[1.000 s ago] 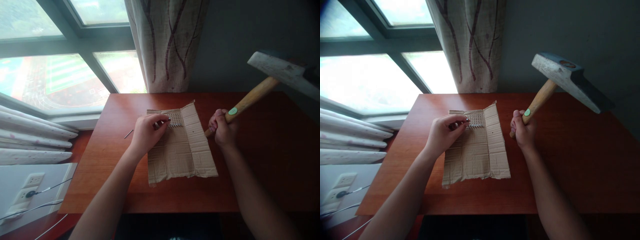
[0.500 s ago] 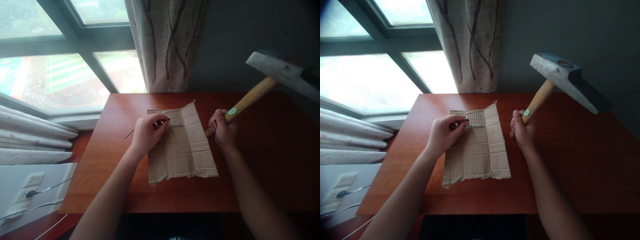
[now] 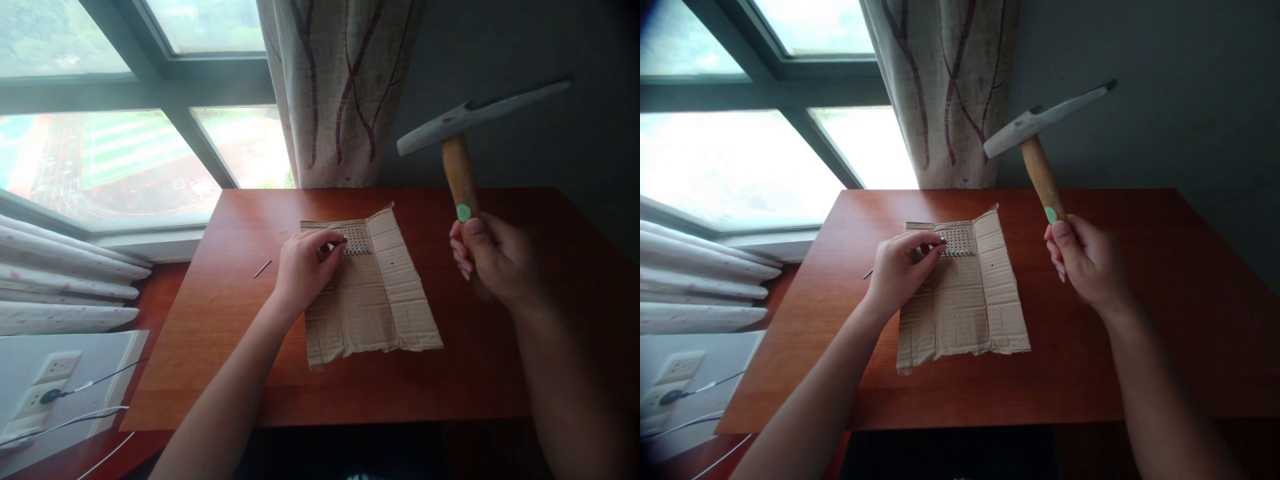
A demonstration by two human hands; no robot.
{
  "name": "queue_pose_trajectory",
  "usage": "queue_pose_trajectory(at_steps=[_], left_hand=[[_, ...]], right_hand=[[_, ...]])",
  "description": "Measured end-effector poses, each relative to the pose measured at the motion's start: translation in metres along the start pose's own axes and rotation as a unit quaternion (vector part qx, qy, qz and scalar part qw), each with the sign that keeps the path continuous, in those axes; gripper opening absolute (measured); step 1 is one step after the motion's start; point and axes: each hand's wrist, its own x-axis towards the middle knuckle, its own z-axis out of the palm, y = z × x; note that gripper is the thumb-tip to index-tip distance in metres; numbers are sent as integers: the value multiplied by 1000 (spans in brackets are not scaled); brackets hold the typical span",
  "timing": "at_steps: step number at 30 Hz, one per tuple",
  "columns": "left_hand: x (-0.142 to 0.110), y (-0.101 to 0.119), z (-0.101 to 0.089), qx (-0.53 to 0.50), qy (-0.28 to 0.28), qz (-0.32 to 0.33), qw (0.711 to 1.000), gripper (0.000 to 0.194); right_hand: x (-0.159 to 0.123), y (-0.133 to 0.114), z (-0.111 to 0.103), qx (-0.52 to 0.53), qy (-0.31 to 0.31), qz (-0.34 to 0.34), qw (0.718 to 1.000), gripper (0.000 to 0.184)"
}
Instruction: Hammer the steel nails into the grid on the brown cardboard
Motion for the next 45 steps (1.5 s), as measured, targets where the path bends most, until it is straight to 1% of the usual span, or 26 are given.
queue_pose_trajectory(at_steps=[1,2,4,5,7,9,11,16,22,29,35,39,42,45], left_hand=[[0,0,0,0,0,1,1000,10],[0,1,0,0,0,1,1000,10],[0,1,0,-1,-1,1,1000,10],[0,1,0,-1,0,1,1000,10],[0,1,0,-3,2,0,1000,9],[1,1,0,-2,1,0,1000,9],[1,0,1,-1,0,0,1000,8],[1,-1,0,-4,2,1,1000,8],[1,1,-1,13,-11,5,1000,9],[1,0,-1,8,-9,3,1000,8],[1,0,-2,13,-19,-1,1000,9],[1,0,-1,10,-13,-2,1000,6],[1,0,0,8,-13,-3,1000,6],[1,-1,-2,10,-18,-2,1000,8]], right_hand=[[-1,-8,-9,-70,-19,-8,997,39],[-1,-16,-16,-145,-40,-24,988,40],[0,-31,-27,-271,-92,-88,954,46],[1,-38,-29,-302,-115,-120,939,48],[3,-48,-32,-334,-161,-154,916,49],[6,-55,-31,-343,-196,-164,904,48],[8,-59,-30,-346,-218,-165,897,47],[11,-67,-29,-349,-222,-154,897,51],[10,-61,-23,-332,-240,-122,904,55],[9,-64,-25,-339,-213,-142,905,54],[6,-57,-18,-339,-232,-140,901,54],[7,-64,-21,-344,-229,-128,902,55],[6,-70,-24,-358,-241,-106,896,55],[5,-69,-25,-372,-246,-92,890,53]])
